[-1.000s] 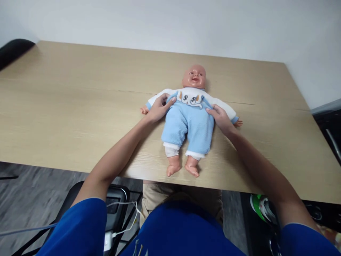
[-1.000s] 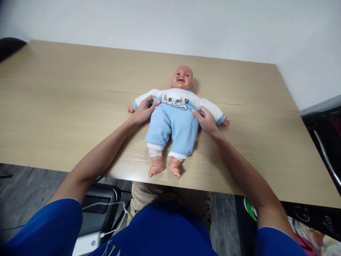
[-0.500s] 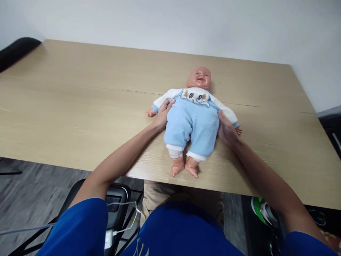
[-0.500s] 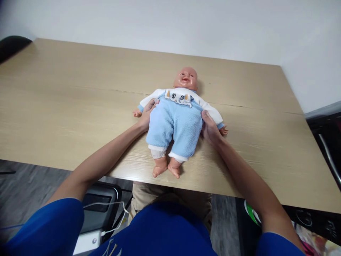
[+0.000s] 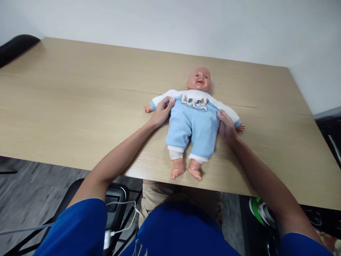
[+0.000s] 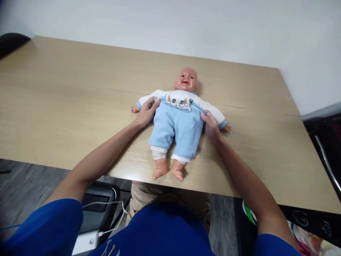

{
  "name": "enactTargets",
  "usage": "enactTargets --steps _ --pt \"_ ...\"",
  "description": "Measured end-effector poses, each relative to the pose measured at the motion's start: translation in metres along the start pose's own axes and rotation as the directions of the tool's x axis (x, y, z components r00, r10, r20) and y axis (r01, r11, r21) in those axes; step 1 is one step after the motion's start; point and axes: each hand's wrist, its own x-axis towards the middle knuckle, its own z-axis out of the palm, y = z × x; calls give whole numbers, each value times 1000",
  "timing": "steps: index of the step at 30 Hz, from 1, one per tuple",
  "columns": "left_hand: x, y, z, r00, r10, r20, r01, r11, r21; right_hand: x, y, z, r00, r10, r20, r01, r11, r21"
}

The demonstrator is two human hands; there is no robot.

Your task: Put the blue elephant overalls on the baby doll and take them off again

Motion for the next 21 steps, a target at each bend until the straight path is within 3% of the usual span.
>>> enactTargets --steps 7,11,14,16,19,21 --pt "-2 0 7 996 3 -90 -2 1000 21 14 -17 -1 997 -71 2 71 997 -31" --pt "-5 0 9 983 42 -177 -33 998 53 38 -30 -11 991 -133 18 134 959 -249" --pt "-8 -1 11 970 86 -229 -66 994 92 52 -40 -5 963 -270 1 231 824 -518" --pt "-10 -2 11 956 127 -266 -91 985 144 61 -49 11 917 -398 40 334 706 -624" --pt "-11 -6 10 932 216 -292 -155 964 218 79 -66 48 845 -488 217 484 529 -697" --pt "-12 -7 9 915 275 -294 -207 948 242 101 -78 77 824 -422 378 549 430 -717"
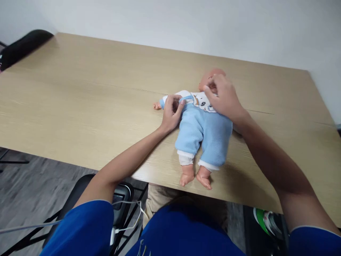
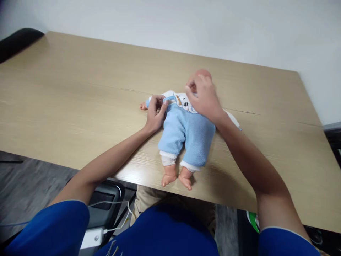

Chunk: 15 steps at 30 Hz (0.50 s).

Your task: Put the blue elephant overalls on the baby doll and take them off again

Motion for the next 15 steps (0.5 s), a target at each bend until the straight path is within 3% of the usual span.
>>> enactTargets --steps 2,3,5,7,9,11,15 --pt "-1 0 -1 999 44 -13 -44 999 7 37 -8 15 965 -118 234 130 991 -35" --pt "-2 0 -2 998 64 -16 -64 998 13 55 -10 25 914 -195 357 212 977 -11" --pt "-4 1 -2 995 104 -8 -104 994 23 85 -12 47 750 -334 571 361 930 69" --pt "-6 3 -3 990 141 5 -141 989 32 102 -13 67 635 -380 672 426 899 106" --pt "-8 3 -2 986 166 16 -166 985 33 107 -16 82 582 -374 722 458 884 89" --pt "-8 3 -3 983 180 28 -181 983 25 102 -20 87 588 -340 734 469 883 33" --pt "-11 1 -5 977 213 18 -214 972 101 87 -23 73 790 -230 568 326 943 -72"
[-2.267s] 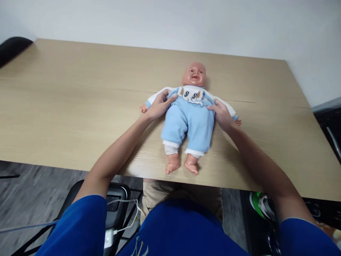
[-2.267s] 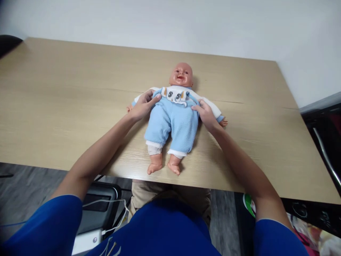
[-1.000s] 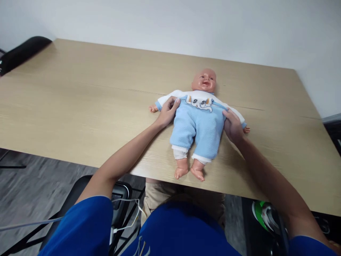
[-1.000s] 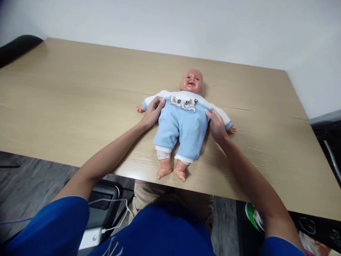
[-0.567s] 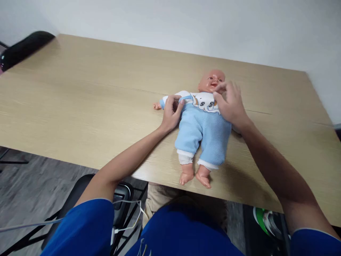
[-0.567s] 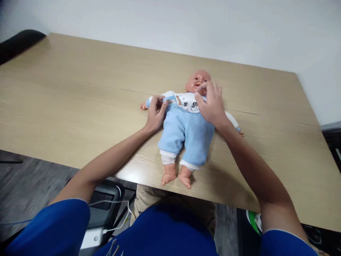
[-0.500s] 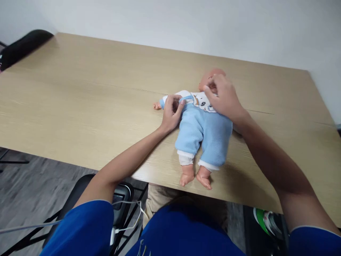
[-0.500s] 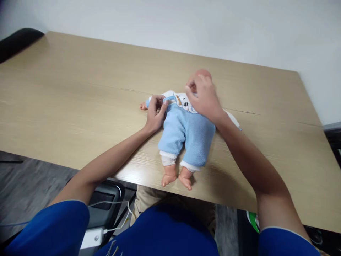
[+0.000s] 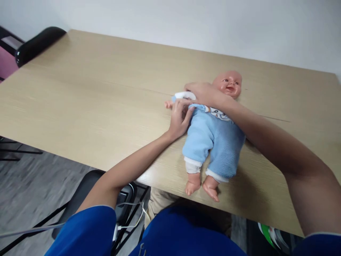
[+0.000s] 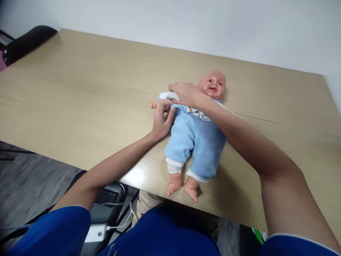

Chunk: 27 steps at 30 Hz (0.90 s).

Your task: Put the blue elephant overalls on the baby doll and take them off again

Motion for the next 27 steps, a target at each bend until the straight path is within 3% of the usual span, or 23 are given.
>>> enactTargets --steps 4,11,14,16,20,24,27 --pt "-6 1 -2 997 40 -70 -27 983 182 -21 8 -11 988 55 -147 -28 984 179" --pt "-12 -8 3 954 262 -142 -227 948 222 -34 23 -5 981 140 -134 -31 797 603" --pt "-10 -14 2 943 257 -213 -211 953 216 -36 28 -3 968 220 -118 -68 687 724" --pt "-8 -15 2 942 236 -239 -202 967 158 -38 28 -3 958 258 -124 -81 659 748" --pt "-3 -9 6 968 127 -217 -152 983 -100 -44 16 -5 965 200 -168 -43 755 654" --pt "2 -2 12 972 -155 -179 85 933 -351 -57 -4 -8 971 77 -228 32 897 440" --pt "6 -7 13 932 -330 -153 243 878 -413 -76 -14 -11 939 192 -286 -68 918 391"
